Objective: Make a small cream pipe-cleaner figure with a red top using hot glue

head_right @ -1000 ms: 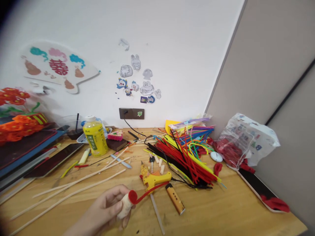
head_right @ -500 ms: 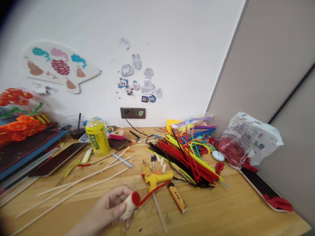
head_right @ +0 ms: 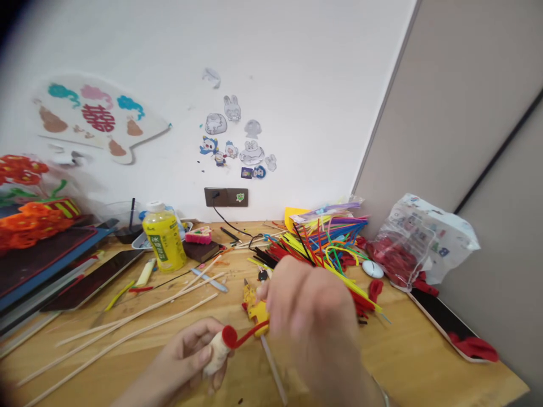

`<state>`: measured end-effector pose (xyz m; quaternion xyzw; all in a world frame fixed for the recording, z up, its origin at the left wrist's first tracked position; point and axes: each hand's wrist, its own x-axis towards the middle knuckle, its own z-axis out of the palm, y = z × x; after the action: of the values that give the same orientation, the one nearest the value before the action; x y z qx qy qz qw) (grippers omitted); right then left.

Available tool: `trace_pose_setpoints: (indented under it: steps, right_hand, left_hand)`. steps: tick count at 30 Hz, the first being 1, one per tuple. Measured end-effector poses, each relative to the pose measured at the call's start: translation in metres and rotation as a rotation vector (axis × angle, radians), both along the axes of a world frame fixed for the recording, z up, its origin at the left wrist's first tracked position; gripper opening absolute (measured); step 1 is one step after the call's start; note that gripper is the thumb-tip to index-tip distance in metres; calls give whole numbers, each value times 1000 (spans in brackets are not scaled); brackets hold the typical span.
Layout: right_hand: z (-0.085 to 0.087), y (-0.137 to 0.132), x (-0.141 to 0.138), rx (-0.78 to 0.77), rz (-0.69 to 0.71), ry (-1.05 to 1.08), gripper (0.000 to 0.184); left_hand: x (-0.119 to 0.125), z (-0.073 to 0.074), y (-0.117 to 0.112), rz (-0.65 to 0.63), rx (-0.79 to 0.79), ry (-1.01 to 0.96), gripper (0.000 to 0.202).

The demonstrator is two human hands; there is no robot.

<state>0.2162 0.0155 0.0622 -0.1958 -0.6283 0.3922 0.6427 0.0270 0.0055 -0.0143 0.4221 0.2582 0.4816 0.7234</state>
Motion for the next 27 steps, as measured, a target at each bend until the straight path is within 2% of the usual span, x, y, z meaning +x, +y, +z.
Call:
trace_pose_setpoints:
  steps: [2, 3, 6, 8, 10, 14, 18, 27]
  right_hand:
    - [1, 14, -4, -4, 51, 80, 44]
    - [-4, 24, -5, -73, 122, 139, 42]
    - [-35, 49, -8, -329, 199, 190, 34]
    - [-55, 57, -10, -408, 224, 241, 33]
    - [-65, 57, -12, -459, 295, 293, 32]
    - [-61, 48, -15, -533, 435, 349, 22]
    - [-56, 42, -15, -549, 517, 347, 26]
    - [-58, 37, -11, -505, 705, 399, 32]
  left_hand:
    - [-1, -2, 2, -1, 13, 1, 28]
    - [-2, -4, 4, 2, 16, 2, 28]
    - [-2, -7, 5, 22, 19, 2, 28]
    - [-2, -9, 6, 24, 28, -12, 29]
    - [-1, -9, 5, 29, 26, -21, 28]
    - [0, -4, 4, 79, -23, -6, 28]
    - [1, 0, 2, 86, -31, 9, 30]
    - [1, 2, 2, 88, -17, 45, 31]
